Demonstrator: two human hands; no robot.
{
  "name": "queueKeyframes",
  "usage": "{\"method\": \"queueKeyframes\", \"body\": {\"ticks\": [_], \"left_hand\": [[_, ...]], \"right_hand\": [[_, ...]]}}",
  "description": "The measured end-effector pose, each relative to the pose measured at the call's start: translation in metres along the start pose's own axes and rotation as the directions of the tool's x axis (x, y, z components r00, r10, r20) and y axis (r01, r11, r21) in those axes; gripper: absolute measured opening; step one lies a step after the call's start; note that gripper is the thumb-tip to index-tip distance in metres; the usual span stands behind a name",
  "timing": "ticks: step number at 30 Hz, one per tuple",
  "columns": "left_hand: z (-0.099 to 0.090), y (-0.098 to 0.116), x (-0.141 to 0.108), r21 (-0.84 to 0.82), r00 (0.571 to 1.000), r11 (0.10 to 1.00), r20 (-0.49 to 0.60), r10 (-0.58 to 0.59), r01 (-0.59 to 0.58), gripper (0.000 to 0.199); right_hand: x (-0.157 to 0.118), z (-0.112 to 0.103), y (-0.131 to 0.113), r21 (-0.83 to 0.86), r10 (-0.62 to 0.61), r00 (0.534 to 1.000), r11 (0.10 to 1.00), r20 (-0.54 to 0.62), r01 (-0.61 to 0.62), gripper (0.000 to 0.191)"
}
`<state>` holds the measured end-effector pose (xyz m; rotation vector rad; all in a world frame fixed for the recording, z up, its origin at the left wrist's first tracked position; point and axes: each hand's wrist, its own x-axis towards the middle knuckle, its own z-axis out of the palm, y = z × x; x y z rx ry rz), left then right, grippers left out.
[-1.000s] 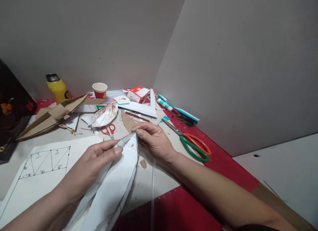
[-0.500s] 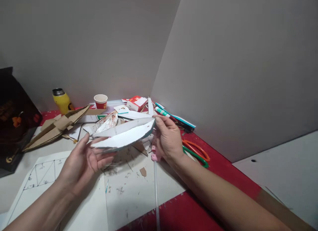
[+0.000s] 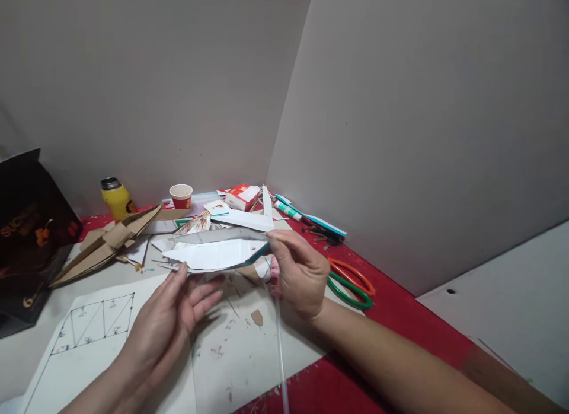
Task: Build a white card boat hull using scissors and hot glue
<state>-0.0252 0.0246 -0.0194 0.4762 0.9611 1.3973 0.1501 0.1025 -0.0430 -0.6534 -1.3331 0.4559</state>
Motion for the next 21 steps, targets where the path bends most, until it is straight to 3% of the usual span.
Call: {"method": "queueKeyframes", "body": {"ticks": [3, 9, 13, 17, 19, 21], "left_hand": [[-0.006, 0.002, 0.006, -0.019, 0.997, 0.998, -0.048, 0.056, -0.057, 0.026], [-0.02, 0.007, 0.018, 0.051, 0.97, 0.996, -0.231, 0.079, -0.069, 0.014], [-0.024, 0.007, 0.024, 0.125, 0.956, 0.986, -0.258, 0.14, -0.111, 0.011], [-0.03, 0.01, 0.029, 0.195, 0.936, 0.973, -0.304, 0.179, -0.123, 0.018], [-0.034, 0.013, 0.031, 0.237, 0.932, 0.963, -0.303, 0.197, -0.126, 0.02], [-0.036, 0.016, 0.032, 0.278, 0.94, 0.953, -0.277, 0.198, -0.119, 0.022]], "right_hand": [[-0.01, 0.001, 0.005, 0.049, -0.148, 0.987, 0.988, 0.055, 0.146, 0.028], [-0.024, 0.001, 0.012, 0.216, -0.234, 0.944, 0.959, 0.233, 0.184, 0.046], [-0.024, 0.0, 0.013, 0.212, -0.322, 0.877, 0.942, 0.356, 0.26, 0.049], [-0.024, -0.003, 0.012, 0.253, -0.352, 0.809, 0.932, 0.47, 0.259, 0.045], [-0.023, -0.005, 0.012, 0.264, -0.35, 0.793, 0.933, 0.499, 0.245, 0.04], [-0.021, -0.006, 0.011, 0.245, -0.333, 0.814, 0.939, 0.475, 0.241, 0.036]]}}
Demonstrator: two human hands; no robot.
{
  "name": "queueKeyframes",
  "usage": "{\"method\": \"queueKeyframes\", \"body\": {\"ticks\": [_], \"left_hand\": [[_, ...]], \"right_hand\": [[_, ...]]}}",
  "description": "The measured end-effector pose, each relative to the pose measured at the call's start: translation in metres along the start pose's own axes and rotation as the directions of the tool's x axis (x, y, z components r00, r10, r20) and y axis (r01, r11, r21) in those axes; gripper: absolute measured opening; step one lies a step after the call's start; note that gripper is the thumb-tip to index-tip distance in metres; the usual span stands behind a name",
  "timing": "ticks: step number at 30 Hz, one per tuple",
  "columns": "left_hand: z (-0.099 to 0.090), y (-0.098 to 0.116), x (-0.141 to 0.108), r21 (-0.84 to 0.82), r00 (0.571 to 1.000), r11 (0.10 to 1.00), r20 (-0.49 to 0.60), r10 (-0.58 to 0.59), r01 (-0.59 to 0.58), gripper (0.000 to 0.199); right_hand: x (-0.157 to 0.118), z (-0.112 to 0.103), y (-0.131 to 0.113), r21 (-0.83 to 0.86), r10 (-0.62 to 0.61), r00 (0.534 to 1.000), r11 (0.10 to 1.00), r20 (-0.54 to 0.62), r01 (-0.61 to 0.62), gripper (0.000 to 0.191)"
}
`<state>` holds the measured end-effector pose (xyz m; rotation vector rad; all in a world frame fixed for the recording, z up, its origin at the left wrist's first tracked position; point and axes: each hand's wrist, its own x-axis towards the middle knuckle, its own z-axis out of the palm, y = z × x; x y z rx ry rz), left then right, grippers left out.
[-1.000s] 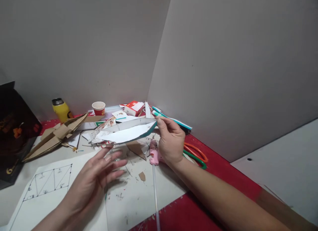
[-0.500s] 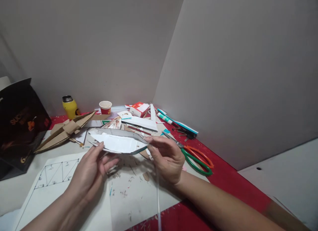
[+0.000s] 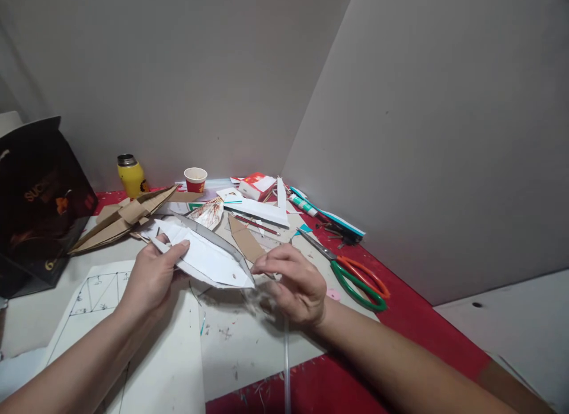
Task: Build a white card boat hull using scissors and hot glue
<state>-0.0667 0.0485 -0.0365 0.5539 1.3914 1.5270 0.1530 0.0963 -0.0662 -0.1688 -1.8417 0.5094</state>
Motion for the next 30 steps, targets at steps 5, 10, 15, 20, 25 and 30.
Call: {"method": "queueKeyframes", "body": {"ticks": [5, 10, 15, 20, 25, 30], "left_hand": [[0.001, 0.0, -0.008, 0.213, 0.956, 0.977, 0.279, -0.087, 0.027, 0.032], [0.009, -0.013, -0.021, 0.345, 0.841, 0.938, 0.515, -0.163, -0.029, 0.029], [0.009, -0.028, -0.022, 0.519, 0.839, 0.837, 0.524, -0.148, -0.176, 0.016], [0.014, -0.029, -0.024, 0.621, 0.909, 0.735, 0.417, -0.014, -0.273, 0.038], [0.018, -0.024, -0.031, 0.523, 0.965, 0.844, 0.262, -0.031, -0.115, 0.061], [0.018, -0.027, -0.029, 0.425, 0.97, 0.904, 0.201, -0.137, 0.04, 0.056]], "right_hand": [[0.012, -0.003, -0.002, -0.11, 0.279, 0.949, 0.949, -0.144, -0.296, 0.019], [0.015, 0.008, -0.004, -0.13, 0.582, 0.803, 0.813, 0.128, -0.568, 0.019], [0.004, 0.021, -0.005, -0.233, 0.623, 0.736, 0.782, 0.264, -0.578, 0.029], [-0.001, 0.025, -0.004, -0.277, 0.658, 0.701, 0.752, 0.274, -0.598, 0.03], [-0.001, 0.026, -0.003, -0.276, 0.687, 0.682, 0.726, 0.25, -0.63, 0.025], [0.0, 0.023, -0.004, -0.285, 0.726, 0.658, 0.685, 0.199, -0.67, 0.024]]}}
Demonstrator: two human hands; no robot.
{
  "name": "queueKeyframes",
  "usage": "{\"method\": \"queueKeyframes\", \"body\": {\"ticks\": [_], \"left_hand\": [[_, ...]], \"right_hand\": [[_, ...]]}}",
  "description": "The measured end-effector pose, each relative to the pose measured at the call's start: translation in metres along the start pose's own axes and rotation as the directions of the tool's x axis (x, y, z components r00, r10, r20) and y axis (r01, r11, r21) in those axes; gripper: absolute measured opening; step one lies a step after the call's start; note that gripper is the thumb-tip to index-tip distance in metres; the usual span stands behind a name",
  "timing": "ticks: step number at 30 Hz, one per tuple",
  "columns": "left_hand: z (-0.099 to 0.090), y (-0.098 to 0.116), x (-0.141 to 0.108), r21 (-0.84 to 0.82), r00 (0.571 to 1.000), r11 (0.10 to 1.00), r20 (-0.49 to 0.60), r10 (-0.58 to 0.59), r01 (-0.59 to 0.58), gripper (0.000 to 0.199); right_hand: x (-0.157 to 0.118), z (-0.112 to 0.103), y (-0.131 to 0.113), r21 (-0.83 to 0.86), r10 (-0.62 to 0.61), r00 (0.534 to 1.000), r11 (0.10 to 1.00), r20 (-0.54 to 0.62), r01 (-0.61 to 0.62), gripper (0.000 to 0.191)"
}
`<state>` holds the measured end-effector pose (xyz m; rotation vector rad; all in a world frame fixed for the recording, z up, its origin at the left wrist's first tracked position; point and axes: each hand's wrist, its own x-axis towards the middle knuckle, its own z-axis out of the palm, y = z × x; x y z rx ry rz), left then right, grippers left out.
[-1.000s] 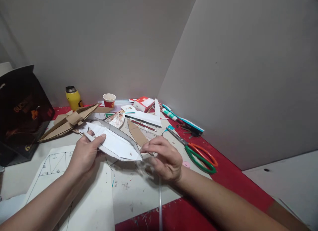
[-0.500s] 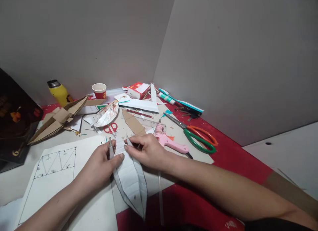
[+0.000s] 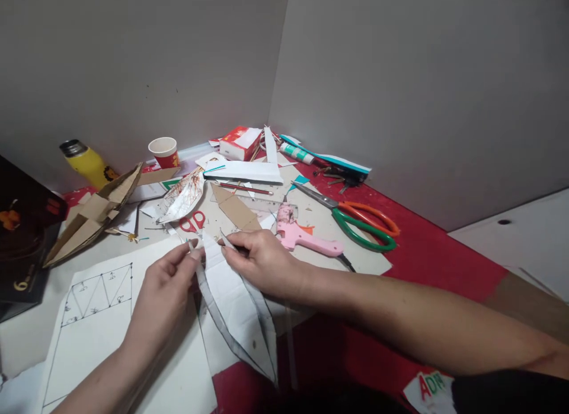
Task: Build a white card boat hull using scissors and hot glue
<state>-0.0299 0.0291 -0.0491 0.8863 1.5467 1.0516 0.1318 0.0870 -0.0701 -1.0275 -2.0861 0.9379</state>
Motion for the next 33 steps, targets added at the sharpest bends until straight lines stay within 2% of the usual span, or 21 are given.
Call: {"method": "queueKeyframes", "body": {"ticks": [4, 8, 10, 15, 18, 20, 24, 33], "left_hand": [[0.004, -0.007, 0.0, 0.178, 0.988, 0.973, -0.011, 0.151, -0.147, 0.037], [0.008, -0.007, -0.005, 0.314, 0.965, 0.914, 0.03, 0.262, -0.258, 0.038], [0.009, -0.004, -0.008, 0.352, 0.966, 0.901, 0.034, 0.258, -0.253, 0.044], [0.002, 0.003, -0.01, 0.399, 0.986, 0.902, 0.059, 0.155, -0.165, 0.053], [-0.002, 0.003, -0.01, 0.417, 0.971, 0.881, 0.173, 0.162, -0.222, 0.049], [-0.002, 0.002, -0.01, 0.447, 0.958, 0.851, 0.208, 0.198, -0.274, 0.043], [0.001, -0.001, -0.011, 0.54, 0.941, 0.771, 0.179, 0.288, -0.338, 0.039], [0.005, -0.007, -0.008, 0.639, 0.934, 0.691, 0.141, 0.327, -0.338, 0.036]], "right_hand": [[0.002, -0.001, -0.001, 0.037, 0.03, 1.0, 0.999, 0.01, -0.03, 0.023], [0.004, -0.002, 0.0, 0.086, 0.074, 0.997, 0.993, 0.016, -0.076, 0.014], [0.005, -0.002, 0.001, 0.109, 0.111, 0.993, 0.988, 0.035, -0.114, 0.016], [0.006, -0.005, 0.002, 0.177, 0.142, 0.989, 0.973, 0.036, -0.146, 0.014], [0.007, -0.007, 0.001, 0.195, 0.145, 0.989, 0.97, 0.026, -0.148, 0.012], [0.007, -0.008, 0.0, 0.194, 0.158, 0.987, 0.968, 0.029, -0.161, 0.012], [0.007, -0.009, -0.002, 0.164, 0.166, 0.985, 0.972, 0.033, -0.17, 0.014], [0.005, -0.008, -0.002, 0.174, 0.123, 0.988, 0.975, 0.088, -0.137, 0.015]]}}
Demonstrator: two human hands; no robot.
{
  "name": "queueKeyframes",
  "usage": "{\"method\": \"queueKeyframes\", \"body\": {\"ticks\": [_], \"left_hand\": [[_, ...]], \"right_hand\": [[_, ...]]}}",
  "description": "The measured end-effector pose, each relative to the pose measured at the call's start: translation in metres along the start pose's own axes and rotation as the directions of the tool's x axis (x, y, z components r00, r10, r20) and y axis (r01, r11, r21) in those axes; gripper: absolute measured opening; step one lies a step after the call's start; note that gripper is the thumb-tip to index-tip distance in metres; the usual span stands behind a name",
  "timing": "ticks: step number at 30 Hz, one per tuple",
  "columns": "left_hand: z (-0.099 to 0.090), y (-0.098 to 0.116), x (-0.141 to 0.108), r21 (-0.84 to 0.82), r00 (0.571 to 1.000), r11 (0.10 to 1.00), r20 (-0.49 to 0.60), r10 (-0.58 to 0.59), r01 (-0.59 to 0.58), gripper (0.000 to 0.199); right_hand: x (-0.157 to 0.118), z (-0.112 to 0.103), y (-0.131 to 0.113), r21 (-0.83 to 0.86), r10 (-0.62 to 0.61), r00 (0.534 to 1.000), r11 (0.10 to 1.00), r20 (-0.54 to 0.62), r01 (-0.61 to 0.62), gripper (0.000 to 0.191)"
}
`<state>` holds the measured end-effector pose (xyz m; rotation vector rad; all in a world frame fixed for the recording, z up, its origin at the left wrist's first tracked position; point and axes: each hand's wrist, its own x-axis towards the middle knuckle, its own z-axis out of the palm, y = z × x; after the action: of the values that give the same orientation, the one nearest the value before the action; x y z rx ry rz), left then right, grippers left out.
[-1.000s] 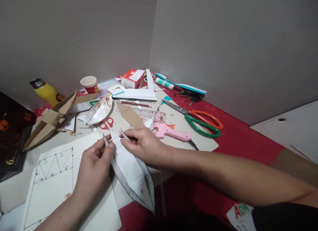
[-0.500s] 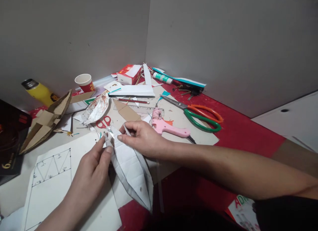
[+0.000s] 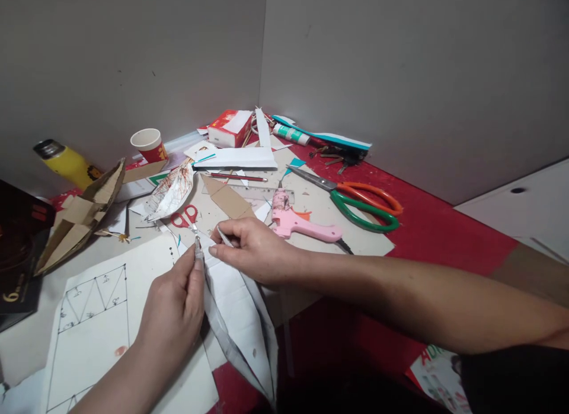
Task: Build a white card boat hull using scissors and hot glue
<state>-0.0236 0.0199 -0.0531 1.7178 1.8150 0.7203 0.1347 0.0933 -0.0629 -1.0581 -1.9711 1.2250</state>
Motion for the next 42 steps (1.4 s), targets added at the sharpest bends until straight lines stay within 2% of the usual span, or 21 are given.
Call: {"method": "queueKeyframes", "body": {"ticks": [6, 9, 12, 15, 17, 20, 24, 31, 37, 42], "left_hand": [[0.0, 0.0, 0.0, -0.039, 1.0, 0.999, 0.028, -0.013, 0.014, 0.039], [-0.008, 0.004, 0.002, -0.245, 0.988, 0.962, 0.122, -0.094, 0.122, 0.04], [-0.016, 0.006, 0.006, -0.441, 0.955, 0.854, 0.221, -0.196, 0.277, 0.045], [-0.02, 0.003, 0.009, -0.5, 0.922, 0.777, 0.256, -0.29, 0.383, 0.048], [-0.019, 0.001, 0.01, -0.488, 0.909, 0.769, 0.278, -0.311, 0.413, 0.036], [-0.017, 0.0, 0.009, -0.443, 0.925, 0.815, 0.24, -0.293, 0.373, 0.021], [-0.017, 0.004, 0.005, -0.365, 0.953, 0.882, 0.173, -0.248, 0.296, 0.014], [-0.011, 0.004, 0.005, -0.271, 0.982, 0.944, 0.066, -0.179, 0.191, 0.01], [-0.005, 0.004, 0.004, -0.218, 0.981, 0.957, 0.071, -0.179, 0.19, 0.016], [-0.004, 0.001, 0.002, -0.226, 0.982, 0.956, 0.074, -0.172, 0.185, 0.018]], "right_hand": [[-0.001, 0.0, -0.002, -0.014, -0.019, 1.0, 1.0, 0.0, 0.019, 0.017], [-0.001, -0.002, -0.001, 0.011, 0.013, 1.0, 1.0, -0.028, -0.012, 0.016], [0.0, -0.004, 0.001, 0.077, 0.041, 0.998, 0.996, -0.05, -0.037, 0.014], [0.001, -0.005, 0.003, 0.131, 0.031, 0.997, 0.991, -0.077, -0.021, 0.013], [0.001, -0.005, 0.004, 0.145, 0.033, 0.995, 0.989, -0.093, -0.019, 0.012], [0.001, -0.004, 0.003, 0.146, 0.047, 0.994, 0.989, -0.097, -0.032, 0.011], [0.001, -0.005, 0.001, 0.122, 0.066, 0.994, 0.991, -0.084, -0.056, 0.009], [0.002, -0.009, -0.007, 0.154, 0.161, 0.986, 0.974, 0.04, -0.165, 0.017], [0.001, -0.012, -0.009, 0.21, 0.197, 0.964, 0.95, 0.176, -0.232, 0.018], [0.0, -0.015, -0.009, 0.185, 0.233, 0.952, 0.945, 0.2, -0.27, 0.015]]}}
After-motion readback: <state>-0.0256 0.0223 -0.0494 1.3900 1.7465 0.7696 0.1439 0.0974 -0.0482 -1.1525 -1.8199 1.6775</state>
